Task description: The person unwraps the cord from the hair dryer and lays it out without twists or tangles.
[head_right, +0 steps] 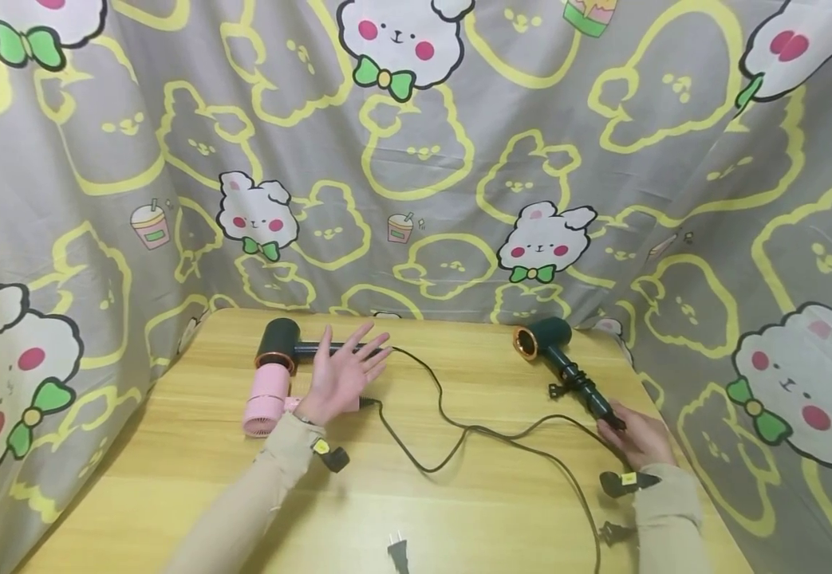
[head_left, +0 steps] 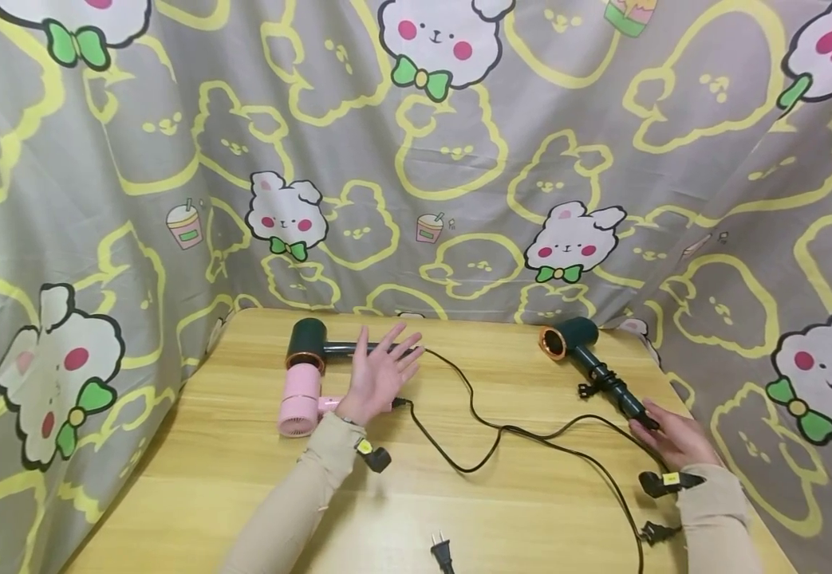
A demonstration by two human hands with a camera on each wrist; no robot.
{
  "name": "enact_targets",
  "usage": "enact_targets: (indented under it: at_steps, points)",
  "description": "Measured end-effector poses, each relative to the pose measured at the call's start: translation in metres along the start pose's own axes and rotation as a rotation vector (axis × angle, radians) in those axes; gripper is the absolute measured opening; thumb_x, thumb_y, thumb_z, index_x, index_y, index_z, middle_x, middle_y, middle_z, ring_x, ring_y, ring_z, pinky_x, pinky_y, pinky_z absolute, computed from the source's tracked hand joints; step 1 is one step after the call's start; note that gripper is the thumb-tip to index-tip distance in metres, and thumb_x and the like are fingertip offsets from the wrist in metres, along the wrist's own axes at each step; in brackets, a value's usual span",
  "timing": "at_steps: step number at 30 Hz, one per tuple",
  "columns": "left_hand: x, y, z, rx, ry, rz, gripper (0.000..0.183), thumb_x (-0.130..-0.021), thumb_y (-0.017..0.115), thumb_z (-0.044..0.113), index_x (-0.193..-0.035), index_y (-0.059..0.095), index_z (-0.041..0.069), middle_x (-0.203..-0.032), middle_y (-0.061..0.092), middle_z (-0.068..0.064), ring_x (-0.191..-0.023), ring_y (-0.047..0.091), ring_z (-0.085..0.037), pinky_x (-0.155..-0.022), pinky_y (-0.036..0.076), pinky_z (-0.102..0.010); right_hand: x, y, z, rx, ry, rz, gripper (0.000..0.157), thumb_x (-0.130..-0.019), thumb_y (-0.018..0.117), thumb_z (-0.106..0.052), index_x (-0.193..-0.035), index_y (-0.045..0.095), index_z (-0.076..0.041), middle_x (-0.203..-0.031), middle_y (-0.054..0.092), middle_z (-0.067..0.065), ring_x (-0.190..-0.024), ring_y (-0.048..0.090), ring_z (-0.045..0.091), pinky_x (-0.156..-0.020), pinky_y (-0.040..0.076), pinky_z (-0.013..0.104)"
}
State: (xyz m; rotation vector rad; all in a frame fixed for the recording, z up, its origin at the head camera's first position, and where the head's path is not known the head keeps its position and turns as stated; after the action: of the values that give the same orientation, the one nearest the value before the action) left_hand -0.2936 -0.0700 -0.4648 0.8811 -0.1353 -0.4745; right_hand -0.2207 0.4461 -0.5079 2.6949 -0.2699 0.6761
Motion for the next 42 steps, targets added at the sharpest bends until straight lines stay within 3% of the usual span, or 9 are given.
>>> enact_targets:
  at_steps: [2, 4, 6, 15, 22, 25, 30, 36, 42]
  points:
    - [-0.009, 0.005, -0.006, 0.019, 0.005, 0.007, 0.084, -0.104, 0.015, 0.072, -0.167, 0.014, 0.017, -0.173, 0.012, -0.021, -0.161, 0.010, -0.039, -0.132, 0.005, -0.051, -0.001, 0.000, 0.001, -0.029, -0.001, -0.019, 0.019, -0.106, 0.055, -0.020, -0.101, 0.072, -0.028, -0.130, 0.057, 0.021, -0.082, 0.069, 0.005, -0.085, 0.058, 0.017]
    - [-0.016, 0.009, -0.011, 0.022, -0.001, 0.013, 0.085, -0.104, 0.012, 0.071, -0.168, 0.009, 0.016, -0.173, 0.009, -0.022, -0.162, 0.009, -0.039, -0.132, 0.004, -0.051, 0.000, 0.002, 0.000, -0.048, -0.002, -0.038, 0.027, -0.106, 0.054, -0.020, -0.086, 0.070, -0.025, -0.096, 0.060, -0.001, -0.076, 0.068, 0.007, -0.076, 0.058, 0.016]
    - [-0.024, 0.013, -0.016, 0.029, -0.004, 0.038, 0.084, -0.104, 0.011, 0.071, -0.168, 0.011, 0.015, -0.173, 0.010, -0.023, -0.161, 0.011, -0.040, -0.132, 0.004, -0.051, -0.001, 0.005, 0.000, -0.049, -0.004, -0.055, 0.026, -0.107, 0.052, -0.021, -0.087, 0.068, -0.022, -0.085, 0.061, 0.001, -0.071, 0.065, 0.006, -0.070, 0.057, 0.016]
    - [-0.054, 0.009, -0.036, -0.025, -0.037, 0.111, 0.087, -0.103, 0.016, 0.072, -0.167, 0.015, 0.014, -0.172, 0.012, -0.024, -0.160, 0.013, -0.042, -0.132, 0.001, -0.053, -0.005, 0.015, -0.003, -0.279, 0.023, -0.127, 0.027, -0.108, 0.047, -0.020, -0.089, 0.063, -0.012, -0.081, 0.063, 0.002, -0.071, 0.061, 0.010, -0.071, 0.054, 0.019]
    - [-0.068, 0.004, -0.047, -0.144, -0.044, 0.180, 0.078, -0.108, 0.016, 0.063, -0.165, 0.021, 0.010, -0.170, 0.020, -0.024, -0.159, 0.015, -0.043, -0.132, 0.007, -0.053, -0.006, 0.032, -0.006, -0.604, 0.074, -0.133, 0.024, -0.104, 0.056, -0.015, -0.089, 0.071, -0.006, -0.095, 0.069, 0.009, -0.093, 0.072, 0.021, -0.108, 0.050, 0.025]
    - [-0.074, 0.005, -0.052, -0.232, -0.046, 0.193, 0.075, -0.109, 0.019, 0.059, -0.164, 0.026, 0.008, -0.168, 0.027, -0.022, -0.159, 0.018, -0.043, -0.132, 0.009, -0.053, -0.009, 0.036, -0.006, -0.696, 0.057, -0.094, 0.017, -0.103, 0.057, -0.010, -0.093, 0.070, -0.006, -0.097, 0.065, 0.009, -0.097, 0.070, 0.018, -0.112, 0.046, 0.022]
    - [-0.081, 0.006, -0.058, -0.313, -0.059, 0.182, 0.075, -0.109, 0.026, 0.060, -0.163, 0.027, 0.009, -0.167, 0.029, -0.021, -0.158, 0.018, -0.044, -0.131, 0.010, -0.054, -0.012, 0.039, -0.004, -0.655, 0.008, 0.006, 0.008, -0.100, 0.064, -0.010, -0.095, 0.070, -0.010, -0.091, 0.067, 0.007, -0.091, 0.068, 0.017, -0.099, 0.054, 0.020]
    - [-0.082, 0.005, -0.059, -0.312, -0.087, 0.162, 0.079, -0.107, 0.026, 0.064, -0.165, 0.021, 0.010, -0.169, 0.025, -0.022, -0.158, 0.016, -0.047, -0.130, 0.010, -0.057, -0.012, 0.033, 0.000, -0.521, -0.119, -0.004, 0.004, -0.094, 0.073, -0.008, -0.096, 0.070, -0.010, -0.090, 0.069, 0.005, -0.086, 0.070, 0.018, -0.084, 0.060, 0.022]
    - [-0.084, 0.006, -0.062, -0.311, -0.102, 0.156, 0.078, -0.108, 0.026, 0.063, -0.165, 0.022, 0.010, -0.169, 0.025, -0.022, -0.158, 0.016, -0.046, -0.131, 0.010, -0.057, -0.002, 0.037, 0.001, -0.491, -0.068, 0.040, 0.006, -0.099, 0.066, -0.013, -0.095, 0.070, -0.013, -0.089, 0.069, 0.003, -0.088, 0.070, 0.015, -0.090, 0.057, 0.019]
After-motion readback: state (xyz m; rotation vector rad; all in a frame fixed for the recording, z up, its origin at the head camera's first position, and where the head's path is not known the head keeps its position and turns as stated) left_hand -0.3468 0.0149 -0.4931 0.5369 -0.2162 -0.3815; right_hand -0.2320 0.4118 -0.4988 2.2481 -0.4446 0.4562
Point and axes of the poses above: each hand's wrist, its own x-axis away from the middle knuckle, its own y-axis out of the palm, z = x × y, the point moved 3 cm from there along -x, towards the middle knuckle
